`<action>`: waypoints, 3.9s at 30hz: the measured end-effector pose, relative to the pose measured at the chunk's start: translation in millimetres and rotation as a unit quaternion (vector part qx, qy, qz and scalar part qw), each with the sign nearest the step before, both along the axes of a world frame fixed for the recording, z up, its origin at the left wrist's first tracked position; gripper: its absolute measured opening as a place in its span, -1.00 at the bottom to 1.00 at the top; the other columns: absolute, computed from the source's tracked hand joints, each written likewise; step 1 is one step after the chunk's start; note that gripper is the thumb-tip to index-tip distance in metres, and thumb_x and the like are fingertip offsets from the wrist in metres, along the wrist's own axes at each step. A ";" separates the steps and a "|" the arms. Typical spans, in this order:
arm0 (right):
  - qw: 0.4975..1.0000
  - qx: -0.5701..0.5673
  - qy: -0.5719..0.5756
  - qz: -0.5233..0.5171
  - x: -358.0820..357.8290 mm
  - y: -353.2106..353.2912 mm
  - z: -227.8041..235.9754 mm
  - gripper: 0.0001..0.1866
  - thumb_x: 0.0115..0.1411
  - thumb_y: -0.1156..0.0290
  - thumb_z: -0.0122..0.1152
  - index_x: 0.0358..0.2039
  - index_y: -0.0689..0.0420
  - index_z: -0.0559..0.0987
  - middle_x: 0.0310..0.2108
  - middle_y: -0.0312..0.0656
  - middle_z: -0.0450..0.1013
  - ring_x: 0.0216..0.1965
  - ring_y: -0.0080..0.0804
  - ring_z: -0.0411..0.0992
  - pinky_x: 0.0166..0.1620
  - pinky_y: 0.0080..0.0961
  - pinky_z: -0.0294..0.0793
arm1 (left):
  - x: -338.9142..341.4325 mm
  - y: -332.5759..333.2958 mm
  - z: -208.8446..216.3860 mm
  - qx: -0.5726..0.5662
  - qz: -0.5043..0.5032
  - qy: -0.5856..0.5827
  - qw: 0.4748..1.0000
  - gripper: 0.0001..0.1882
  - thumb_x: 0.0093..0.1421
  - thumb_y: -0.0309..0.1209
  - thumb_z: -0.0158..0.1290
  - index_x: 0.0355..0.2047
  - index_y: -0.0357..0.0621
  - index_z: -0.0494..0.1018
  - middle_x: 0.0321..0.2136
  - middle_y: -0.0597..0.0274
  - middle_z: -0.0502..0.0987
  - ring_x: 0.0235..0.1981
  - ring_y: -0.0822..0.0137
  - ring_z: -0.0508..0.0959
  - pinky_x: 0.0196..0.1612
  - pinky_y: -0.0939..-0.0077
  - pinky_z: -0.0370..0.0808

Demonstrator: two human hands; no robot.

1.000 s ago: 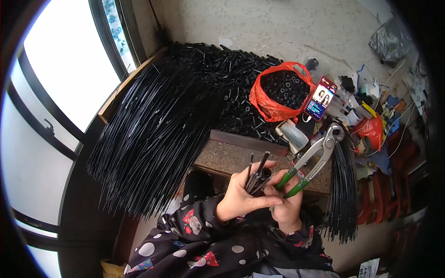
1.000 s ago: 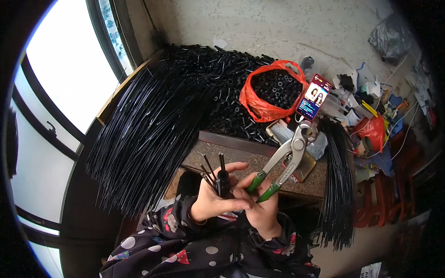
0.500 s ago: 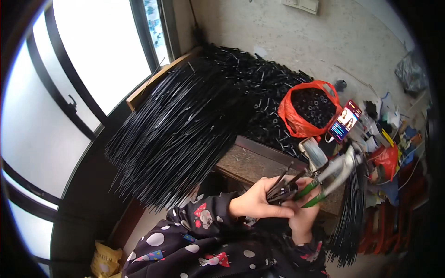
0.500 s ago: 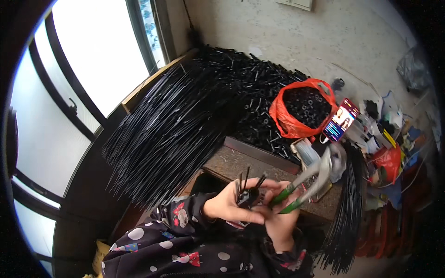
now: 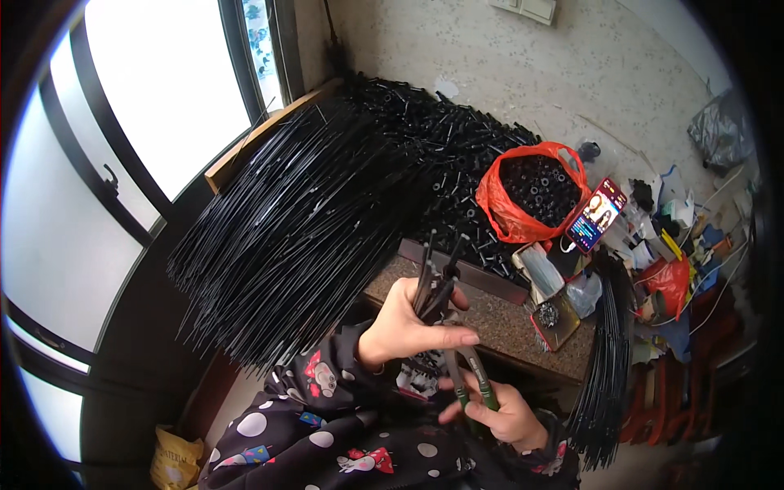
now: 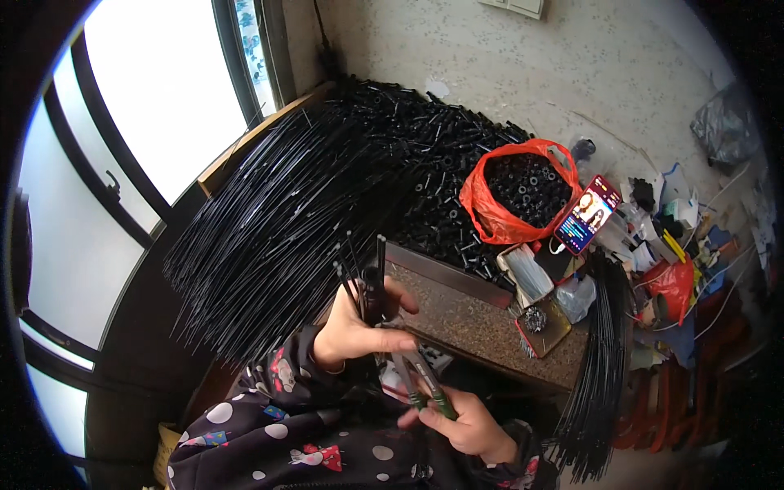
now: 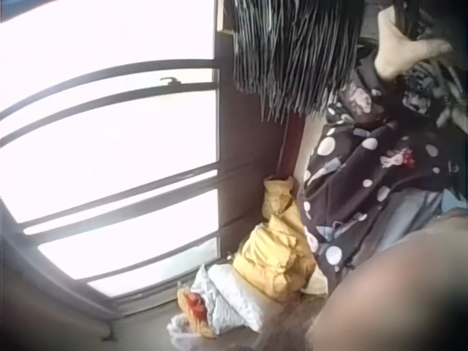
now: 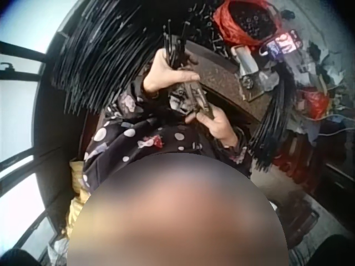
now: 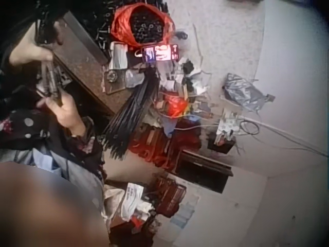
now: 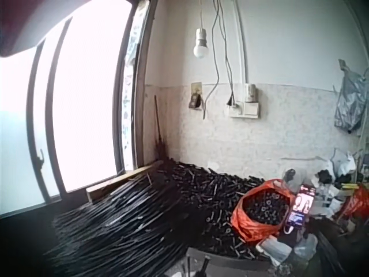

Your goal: The recorder uses a stripping tool and a jig to process the ends of black wires on a workbench.

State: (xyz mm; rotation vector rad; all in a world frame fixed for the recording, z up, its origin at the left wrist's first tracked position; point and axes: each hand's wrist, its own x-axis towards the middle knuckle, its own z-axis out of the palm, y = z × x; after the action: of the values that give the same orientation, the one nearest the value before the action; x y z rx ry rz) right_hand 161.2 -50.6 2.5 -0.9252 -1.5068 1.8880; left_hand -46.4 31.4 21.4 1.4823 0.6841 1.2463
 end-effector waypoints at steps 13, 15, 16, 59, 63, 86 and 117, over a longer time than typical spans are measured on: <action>0.886 0.286 -0.358 -0.072 17.8 -4.4 13.7 -0.79 0.15 0.50 0.01 -0.20 0.28 0.37 -0.66 -0.25 0.39 -0.65 -0.53 0.38 -0.54 -0.57 0.37 | 13.6 -8.1 -10.2 -0.052 0.017 -0.016 0.998 -0.73 -0.19 -0.47 0.28 -0.56 -0.15 0.37 -0.65 0.50 0.37 -0.60 0.69 0.31 -0.53 0.78 0.23; 0.898 0.273 -0.335 -0.083 15.2 -7.7 7.4 -0.79 0.15 0.50 0.00 -0.20 0.29 0.37 -0.64 -0.24 0.40 -0.64 -0.53 0.39 -0.52 -0.59 0.38 | 14.0 -6.2 -5.2 -0.045 0.012 -0.010 0.999 -0.72 -0.21 -0.47 0.28 -0.54 -0.14 0.37 -0.64 0.50 0.37 -0.58 0.70 0.31 -0.53 0.79 0.23; 0.910 0.258 -0.311 -0.092 13.2 -9.2 5.5 -0.79 0.15 0.50 -0.01 -0.20 0.29 0.37 -0.63 -0.23 0.41 -0.62 -0.52 0.41 -0.50 -0.60 0.39 | 13.1 -8.1 0.0 -0.025 -0.001 -0.026 0.999 -0.71 -0.18 -0.49 0.27 -0.46 -0.18 0.37 -0.63 0.52 0.35 -0.57 0.72 0.28 -0.53 0.79 0.22; 0.820 0.226 0.290 -0.438 79.8 8.7 5.0 -0.22 -0.02 -0.08 0.16 0.10 0.12 0.17 -0.43 -0.30 0.35 -0.30 -0.45 0.38 -0.25 -0.59 0.37 | -20.2 -17.0 -76.0 -0.188 -0.059 -0.537 0.820 -0.65 0.17 -0.11 -0.08 -0.53 -0.16 0.33 -0.49 0.15 0.43 -0.32 0.21 0.45 -0.16 0.22 0.41; 0.637 0.388 0.391 -0.539 97.3 0.0 41.1 -0.58 0.21 -0.03 -0.16 -0.32 0.13 0.34 -0.67 -0.44 0.01 -0.64 -0.69 -0.03 -0.62 -0.74 -0.03 | 27.4 -36.1 -197.6 -0.514 -0.051 -0.412 0.751 -0.57 0.02 -0.07 -0.01 -0.27 -0.18 0.41 -0.23 0.05 0.45 -0.21 0.12 0.43 -0.11 0.17 0.38; 0.918 0.171 0.128 -0.335 1.9 24.3 4.0 -0.86 0.07 0.65 0.12 -0.31 0.32 0.50 -0.34 -0.20 0.47 -0.34 -0.63 0.41 -0.25 -0.75 0.40 | 59.1 -16.0 -13.5 0.097 -0.041 0.039 0.994 -0.71 0.05 -0.51 0.07 -0.18 -0.34 0.44 -0.39 0.16 0.43 -0.39 0.42 0.42 -0.32 0.65 0.34; 0.870 0.090 0.235 -0.424 79.2 78.8 -34.4 -0.88 0.12 0.55 0.09 -0.33 0.32 0.49 -0.40 -0.15 0.46 -0.33 -0.48 0.43 -0.18 -0.61 0.40 | 188.6 320.8 -81.4 0.383 0.127 0.591 0.698 -0.86 -0.06 -0.49 -0.06 -0.50 -0.16 0.50 -0.44 0.09 0.51 -0.39 0.09 0.52 -0.38 0.29 0.50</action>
State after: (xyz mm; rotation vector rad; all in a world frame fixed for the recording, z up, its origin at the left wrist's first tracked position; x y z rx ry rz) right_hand 240.3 28.1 -31.9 -0.7737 -0.7590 1.1714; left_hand 142.2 352.2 -60.0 3.0446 1.2997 0.5845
